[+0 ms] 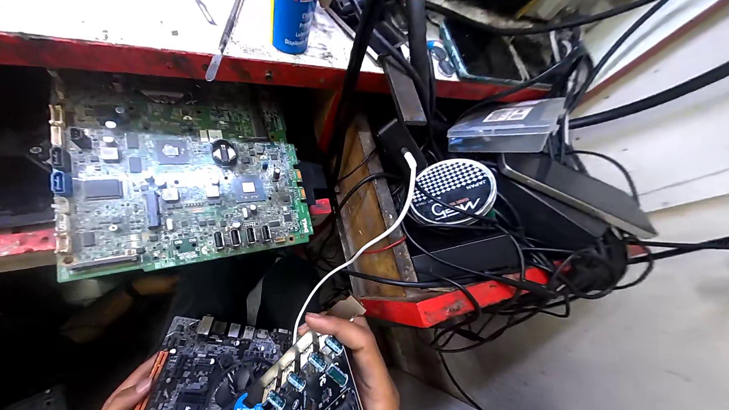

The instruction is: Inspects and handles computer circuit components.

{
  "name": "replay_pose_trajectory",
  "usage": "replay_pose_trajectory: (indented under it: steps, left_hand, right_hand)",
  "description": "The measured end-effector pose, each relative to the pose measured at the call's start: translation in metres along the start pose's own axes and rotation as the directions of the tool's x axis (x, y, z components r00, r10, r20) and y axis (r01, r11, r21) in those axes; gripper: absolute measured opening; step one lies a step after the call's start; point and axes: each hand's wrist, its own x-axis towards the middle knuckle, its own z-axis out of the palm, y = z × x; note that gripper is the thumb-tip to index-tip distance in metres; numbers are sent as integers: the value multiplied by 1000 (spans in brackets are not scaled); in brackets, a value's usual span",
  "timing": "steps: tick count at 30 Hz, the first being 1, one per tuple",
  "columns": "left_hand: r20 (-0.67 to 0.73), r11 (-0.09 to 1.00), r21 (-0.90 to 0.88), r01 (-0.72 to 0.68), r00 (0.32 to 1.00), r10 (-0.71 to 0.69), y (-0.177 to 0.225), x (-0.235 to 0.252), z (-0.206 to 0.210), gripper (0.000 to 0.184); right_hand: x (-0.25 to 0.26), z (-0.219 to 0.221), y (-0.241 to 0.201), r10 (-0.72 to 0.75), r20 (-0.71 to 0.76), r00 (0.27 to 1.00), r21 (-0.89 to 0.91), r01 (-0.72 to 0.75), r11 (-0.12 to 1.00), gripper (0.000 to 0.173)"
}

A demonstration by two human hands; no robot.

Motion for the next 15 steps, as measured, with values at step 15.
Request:
replay_pose_trajectory:
  steps: [15]
  left_hand:
    - [-125,996,-85,25,992,-35,-4,-1,5,36]
  right_hand:
    - [-2,-5,-2,54,19,998,-47,-53,997,66]
